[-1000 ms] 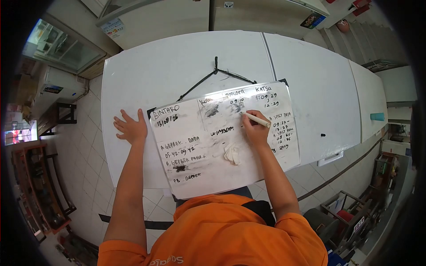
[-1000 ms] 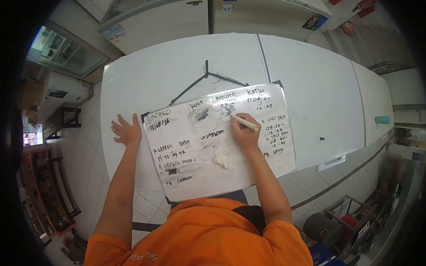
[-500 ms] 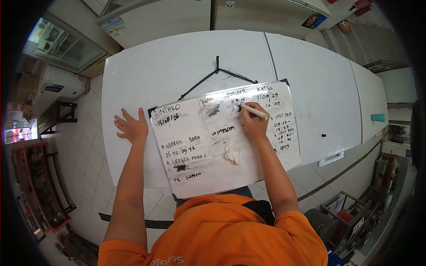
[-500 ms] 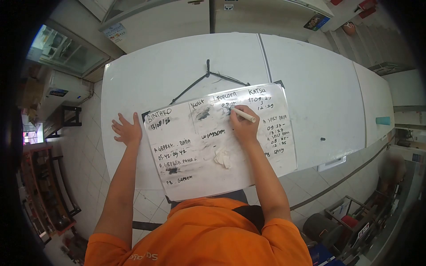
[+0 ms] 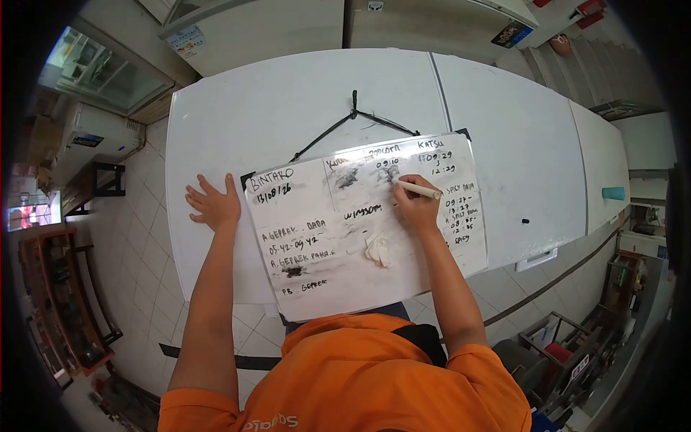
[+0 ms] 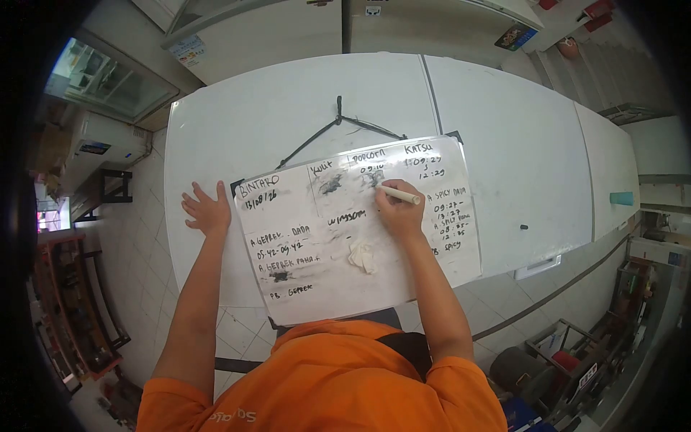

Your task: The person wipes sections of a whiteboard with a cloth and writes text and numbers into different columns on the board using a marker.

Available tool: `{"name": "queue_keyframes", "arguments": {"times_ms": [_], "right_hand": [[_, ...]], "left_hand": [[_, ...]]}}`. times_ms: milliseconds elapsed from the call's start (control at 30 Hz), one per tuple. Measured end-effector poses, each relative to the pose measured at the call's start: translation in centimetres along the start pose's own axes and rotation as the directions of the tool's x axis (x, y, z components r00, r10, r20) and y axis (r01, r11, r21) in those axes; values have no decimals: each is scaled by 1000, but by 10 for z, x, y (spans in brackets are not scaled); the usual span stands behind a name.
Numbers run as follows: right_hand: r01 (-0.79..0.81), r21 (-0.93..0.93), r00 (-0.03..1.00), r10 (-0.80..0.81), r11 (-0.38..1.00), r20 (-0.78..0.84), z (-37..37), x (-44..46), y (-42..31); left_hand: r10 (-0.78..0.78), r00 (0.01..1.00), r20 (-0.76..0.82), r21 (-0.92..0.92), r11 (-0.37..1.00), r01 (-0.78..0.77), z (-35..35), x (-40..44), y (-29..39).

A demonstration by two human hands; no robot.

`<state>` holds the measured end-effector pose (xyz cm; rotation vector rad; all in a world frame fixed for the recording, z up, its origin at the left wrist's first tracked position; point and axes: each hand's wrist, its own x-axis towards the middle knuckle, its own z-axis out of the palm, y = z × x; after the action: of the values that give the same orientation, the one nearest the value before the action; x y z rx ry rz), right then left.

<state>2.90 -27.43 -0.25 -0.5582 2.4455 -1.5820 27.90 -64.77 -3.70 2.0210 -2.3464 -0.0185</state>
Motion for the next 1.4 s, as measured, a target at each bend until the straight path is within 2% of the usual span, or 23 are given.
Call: {"name": "queue_keyframes", "arguments": {"times_ms": [67,167,367,467,667,867,1067,1267,1400], "right_hand": [[-51,115,999,52,992,-12,-2,-6,-10],[15,-36,1000,-15,999,6,-1,-16,10],[108,9,994,-108,994,-32,7,-19,16],[107,-50,994,-108,993,-30,6,-19,11],[93,14,995,-93,996,-42,8,-20,12],[120,-20,992,-120,993,-45,8,-18,9],[91,-25,996,-91,996,-7,7,-20,13],[-9,123,996,20,992,-86,12,-19,28],[16,82,995,-8,996,-96,12,-19,26]], "left_hand": [[-1,1000,-2,3,1000,1,0,1,-1],[1,1000,-1,4,1000,-1,1,0,0],[1,1000,5,4,1000,-1,-2,0,0],[0,1000,-3,11,1000,0,2,2,0],[-1,1000,4,8,1000,1,3,2,-2],[-4,1000,13,4,1000,4,1,1,0],[-9,1000,16,15,1000,8,0,1,1],[-9,1000,9,8,1000,9,2,2,-1],[-5,1000,10,7,1000,5,1,2,0]]}}
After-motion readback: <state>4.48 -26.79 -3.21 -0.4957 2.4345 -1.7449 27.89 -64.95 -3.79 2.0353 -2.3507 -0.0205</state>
